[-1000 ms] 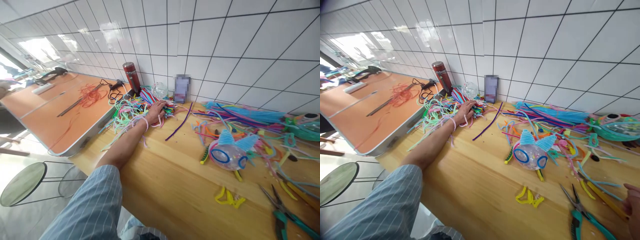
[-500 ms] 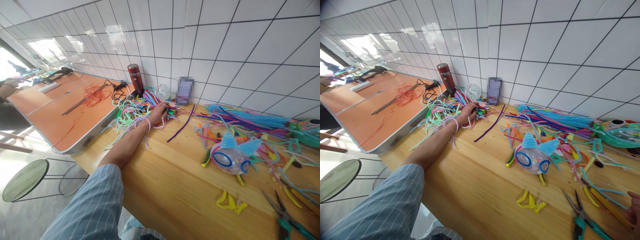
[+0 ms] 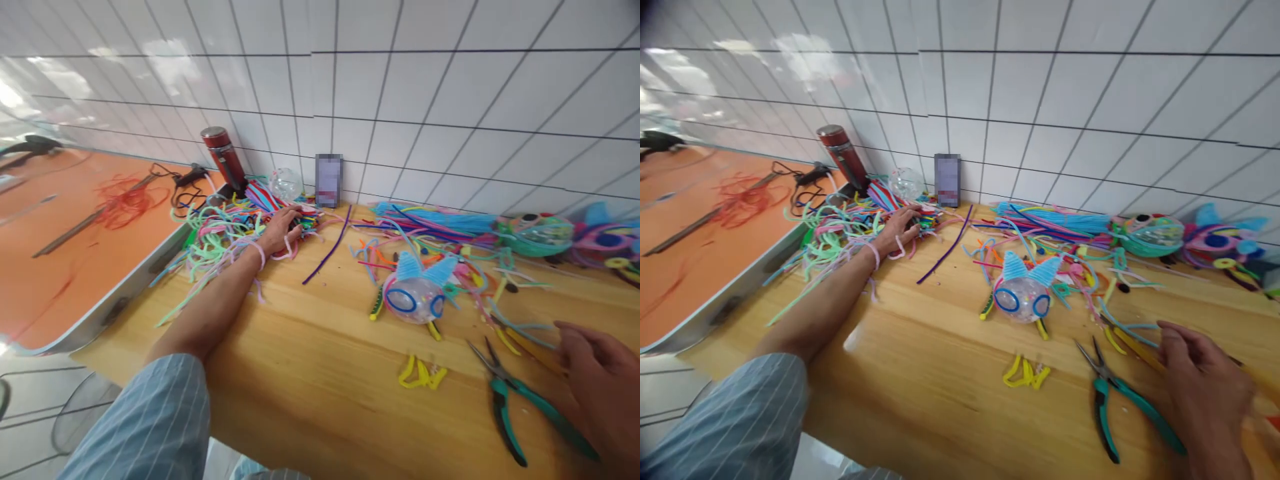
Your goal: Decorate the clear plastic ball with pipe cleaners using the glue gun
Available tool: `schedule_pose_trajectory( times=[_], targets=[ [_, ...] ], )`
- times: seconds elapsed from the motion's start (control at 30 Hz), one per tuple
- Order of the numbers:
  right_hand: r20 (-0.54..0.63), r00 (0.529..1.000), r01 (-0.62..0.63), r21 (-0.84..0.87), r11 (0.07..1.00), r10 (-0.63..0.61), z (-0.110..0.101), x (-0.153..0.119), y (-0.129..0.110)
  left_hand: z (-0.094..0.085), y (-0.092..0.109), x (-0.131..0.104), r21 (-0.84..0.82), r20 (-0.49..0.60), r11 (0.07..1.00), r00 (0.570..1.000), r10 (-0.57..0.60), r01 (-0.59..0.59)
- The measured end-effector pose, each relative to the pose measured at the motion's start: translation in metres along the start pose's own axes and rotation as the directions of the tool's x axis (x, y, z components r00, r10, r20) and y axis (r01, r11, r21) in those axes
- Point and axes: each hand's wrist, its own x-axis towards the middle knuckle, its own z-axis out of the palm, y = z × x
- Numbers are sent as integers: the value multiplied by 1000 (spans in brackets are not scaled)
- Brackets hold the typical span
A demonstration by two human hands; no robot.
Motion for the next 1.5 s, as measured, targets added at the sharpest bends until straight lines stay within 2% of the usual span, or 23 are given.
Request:
schedule_pose_trajectory(
  times=[0.07, 0.17, 0.43, 0.73, 1.1, 1.5],
  targets=[
    [8, 997, -74, 40, 996, 74, -1, 0, -12, 0, -2, -1, -12, -3, 1000, 1000, 6, -6],
    [-5, 995, -98, 63, 993, 98, -3, 0, -23, 1, -7, -2, 35, 8, 999, 1000, 11, -11],
    [-1, 995, -101, 121, 987, 102, 0, -1, -23, 1, -10, -3, 68, 3, 998, 1000, 18, -18],
    [16, 992, -124, 140, 982, 123, -4, -7, -34, -1, -9, -2, 84, 27, 996, 1000, -3, 0],
    [9, 993, -118, 155, 981, 118, -1, -3, -28, -7, -10, -2, 53, 71, 999, 997, 4, -8],
    [-2, 995, -98, 164, 982, 100, 1, -3, -25, -5, -9, -2, 57, 49, 998, 999, -25, 22]
  ],
)
